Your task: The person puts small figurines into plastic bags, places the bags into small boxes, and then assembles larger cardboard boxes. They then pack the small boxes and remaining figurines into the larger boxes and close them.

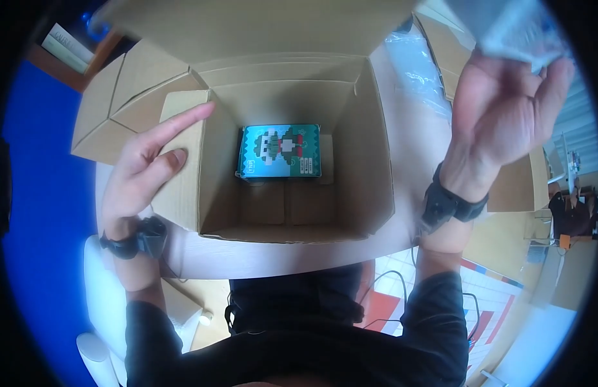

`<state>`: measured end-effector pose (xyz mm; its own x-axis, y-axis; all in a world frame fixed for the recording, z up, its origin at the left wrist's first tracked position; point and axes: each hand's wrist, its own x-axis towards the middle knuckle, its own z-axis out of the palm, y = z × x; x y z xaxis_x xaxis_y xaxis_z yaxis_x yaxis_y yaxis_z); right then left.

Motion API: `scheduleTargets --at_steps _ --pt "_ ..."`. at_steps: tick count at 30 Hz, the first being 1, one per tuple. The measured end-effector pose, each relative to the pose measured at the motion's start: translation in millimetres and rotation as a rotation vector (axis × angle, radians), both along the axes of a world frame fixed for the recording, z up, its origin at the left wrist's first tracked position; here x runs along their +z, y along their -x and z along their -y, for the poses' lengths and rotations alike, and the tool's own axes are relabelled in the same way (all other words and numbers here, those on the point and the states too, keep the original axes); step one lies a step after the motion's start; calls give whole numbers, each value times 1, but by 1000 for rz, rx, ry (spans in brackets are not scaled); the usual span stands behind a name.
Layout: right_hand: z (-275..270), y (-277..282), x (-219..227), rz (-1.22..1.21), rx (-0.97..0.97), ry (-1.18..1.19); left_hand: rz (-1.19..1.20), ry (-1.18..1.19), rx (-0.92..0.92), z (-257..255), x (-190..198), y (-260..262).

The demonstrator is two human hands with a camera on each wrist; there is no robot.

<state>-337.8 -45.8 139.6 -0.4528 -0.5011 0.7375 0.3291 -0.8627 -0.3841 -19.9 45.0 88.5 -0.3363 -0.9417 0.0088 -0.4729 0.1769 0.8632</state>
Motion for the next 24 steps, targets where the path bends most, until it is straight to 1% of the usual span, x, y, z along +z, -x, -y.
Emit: scheduleTargets --at_steps 2,5,6,7,8,9,11,12,13,15,17,18,21,23,24 --pt "-3 7 -2 -152 -59 28 23 -27 3 0 0 -1" --pt "-3 32 -13 -367 -151 62 -91 51 6 -1 -6 3" --pt "-2 40 -13 -296 276 101 -89 15 1 -1 -4 3" --pt "-3 42 -10 -181 682 80 -91 -21 -3 -1 -1 3" --pt "-4 42 -7 -142 541 30 -93 -56 -9 -1 0 3" --pt "-6 41 -4 -105 401 -31 -113 -30 2 -1 -3 3" --pt "-13 12 4 -1 -135 -133 -150 27 24 0 -11 3" --pt "-16 49 -4 -178 319 -11 -84 -2 50 -3 -7 3" --pt "-14 52 -2 -150 532 39 -17 -31 76 -6 2 4" --pt "-5 55 5 -88 954 140 56 181 36 -2 -4 3" --pt "-6 72 9 -55 1166 134 173 363 35 1 -4 5" --pt "-8 80 10 -90 1163 99 251 436 47 1 -3 9" --pt "-15 80 19 -263 1141 39 4 313 -57 10 -9 14" --pt "-21 67 28 -403 1111 15 -42 257 -103 16 -20 12" --pt "-30 57 27 -409 953 -56 -64 228 -129 18 -23 12"
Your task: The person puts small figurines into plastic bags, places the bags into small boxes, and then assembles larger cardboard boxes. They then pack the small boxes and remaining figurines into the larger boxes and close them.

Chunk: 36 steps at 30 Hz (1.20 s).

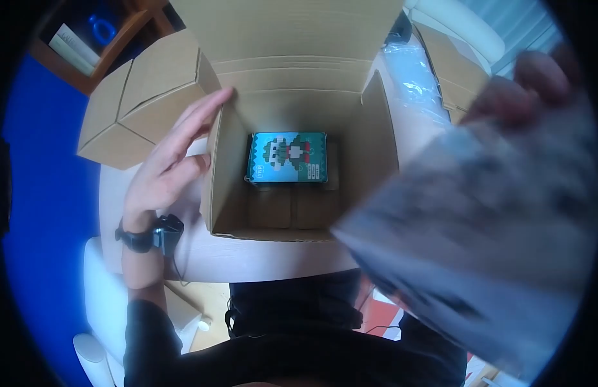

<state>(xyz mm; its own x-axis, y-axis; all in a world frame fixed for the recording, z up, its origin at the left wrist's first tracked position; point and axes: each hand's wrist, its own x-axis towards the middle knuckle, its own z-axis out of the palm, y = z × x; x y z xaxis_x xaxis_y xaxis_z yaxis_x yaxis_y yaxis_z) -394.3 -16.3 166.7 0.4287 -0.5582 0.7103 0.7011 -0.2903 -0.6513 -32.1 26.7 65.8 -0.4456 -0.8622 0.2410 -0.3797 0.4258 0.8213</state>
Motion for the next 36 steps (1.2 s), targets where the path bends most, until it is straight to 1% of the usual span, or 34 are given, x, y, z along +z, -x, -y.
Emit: scheduleTargets --at_steps 2,3,5,7,9,10,13,15,16,18,19,21,22,25,28,29,30,32,33,36 --pt "-19 -21 -1 -93 -322 -75 33 -20 28 0 5 1" --pt "-28 -21 1 -223 -652 -168 43 -42 40 -2 5 3" --pt "-25 -25 -6 -283 -908 -132 55 -25 48 -3 5 4" --pt "-3 -31 -45 -142 -771 94 81 12 45 -3 4 6" --pt "7 -44 -46 -53 -777 50 131 77 43 -2 3 8" --pt "10 -50 -47 -53 -774 17 121 74 51 -1 2 7" --pt "7 -53 -46 -270 -739 144 79 44 78 -1 1 5" --pt "6 -65 -44 -417 -705 242 31 0 92 -1 3 6" --pt "5 -64 -44 -594 -657 194 35 1 97 -1 2 7" --pt "6 -61 -49 -729 -542 192 44 8 109 0 1 7" --pt "6 -61 -47 -738 -629 204 60 21 112 0 0 7" --pt "3 -63 -43 -758 -714 214 90 44 119 -2 -1 7" --pt "2 -63 -42 -766 -758 217 98 18 125 -3 0 8" --pt "3 -64 -45 -859 -725 266 113 -23 136 -4 3 9" --pt "-1 -64 -41 -1117 -674 248 136 40 149 -5 2 10" --pt "-1 -65 -39 -1150 -661 286 165 84 160 -5 1 10" --pt "-1 -64 -38 -1257 -643 352 195 126 171 -6 1 11" --pt "3 -62 -37 -1469 -601 486 238 178 132 -5 0 12" --pt "6 -62 -44 -1396 -624 632 259 204 114 -5 0 13" --pt "6 -65 -58 -1279 -721 742 180 172 136 -8 -1 21"
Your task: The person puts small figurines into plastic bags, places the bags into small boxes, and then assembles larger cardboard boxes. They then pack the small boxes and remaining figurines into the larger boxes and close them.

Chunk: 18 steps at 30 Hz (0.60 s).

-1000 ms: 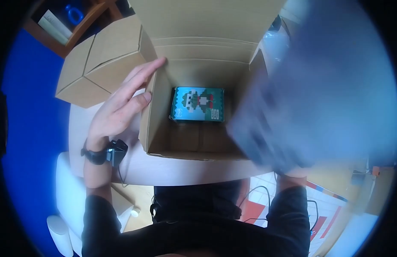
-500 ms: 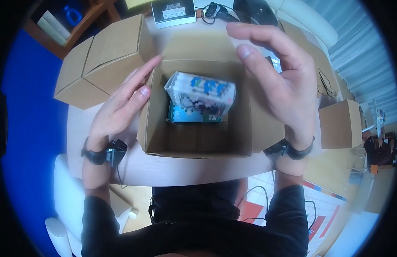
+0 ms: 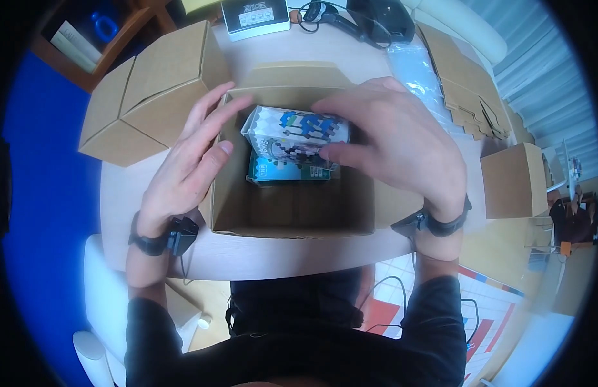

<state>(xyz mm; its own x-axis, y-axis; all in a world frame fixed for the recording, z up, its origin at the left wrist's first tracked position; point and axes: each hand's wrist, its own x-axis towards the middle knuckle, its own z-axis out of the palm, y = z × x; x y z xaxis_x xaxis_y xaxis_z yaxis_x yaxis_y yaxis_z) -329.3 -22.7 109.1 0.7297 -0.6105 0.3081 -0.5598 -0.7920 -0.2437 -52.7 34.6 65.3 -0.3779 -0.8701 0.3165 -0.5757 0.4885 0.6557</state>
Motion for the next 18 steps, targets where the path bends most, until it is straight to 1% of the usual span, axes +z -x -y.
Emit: scheduleTargets --at_steps 3,6,9,12,15,18 --pt "-9 -12 0 -109 -43 -14 18 -3 12 -2 -1 1" --pt "-10 -16 0 -148 -54 29 26 -14 17 -3 1 0" --pt "-11 -22 2 -110 -29 26 16 24 6 -1 -3 0" --pt "-13 -26 2 -73 -97 -2 21 19 -1 0 -4 -1" --pt "-16 -29 -1 -9 -91 21 -39 2 4 0 -3 1" --pt "-13 -25 -3 -12 -90 -90 -8 25 3 0 -4 0"
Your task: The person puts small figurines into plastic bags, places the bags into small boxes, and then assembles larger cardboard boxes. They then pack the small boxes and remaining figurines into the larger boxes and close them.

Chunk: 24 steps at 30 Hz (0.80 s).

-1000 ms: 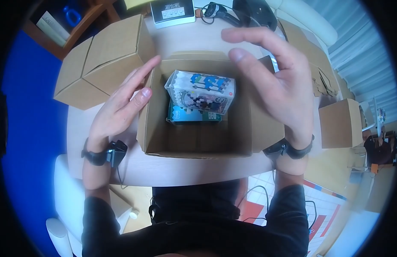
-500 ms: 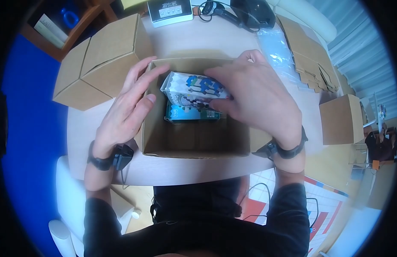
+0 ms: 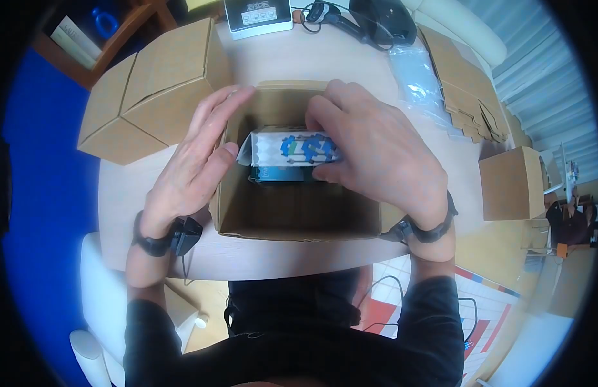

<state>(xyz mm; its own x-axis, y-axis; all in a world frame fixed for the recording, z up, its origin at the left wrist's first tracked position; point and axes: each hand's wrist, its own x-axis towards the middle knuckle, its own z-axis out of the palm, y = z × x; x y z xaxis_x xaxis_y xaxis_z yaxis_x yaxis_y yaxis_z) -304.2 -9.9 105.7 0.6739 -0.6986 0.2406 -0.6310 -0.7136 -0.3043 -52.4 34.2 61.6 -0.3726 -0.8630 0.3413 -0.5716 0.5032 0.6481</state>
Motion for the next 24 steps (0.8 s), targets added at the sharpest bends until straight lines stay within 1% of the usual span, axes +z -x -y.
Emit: scheduleTargets --at_steps 3,6,7,9,12,15,18,21,24 --pt "10 4 -2 -76 189 -39 7 1 5 1 0 0" --pt "7 1 6 -195 84 -218 -5 -23 3 0 2 2" --pt "7 1 5 -174 88 -229 4 -28 1 0 2 1" --pt "9 4 3 -135 95 -244 17 -33 -2 1 3 1" --pt "11 7 -5 -111 165 -97 18 -47 10 0 5 2" --pt "13 6 -7 -64 150 -133 14 -33 5 0 3 2" --pt "8 3 0 -80 98 -184 0 -34 -1 -1 3 1" --pt "4 8 3 27 108 -157 8 3 -11 -1 0 2" --pt "-4 19 11 279 32 51 -16 50 24 -2 2 1"
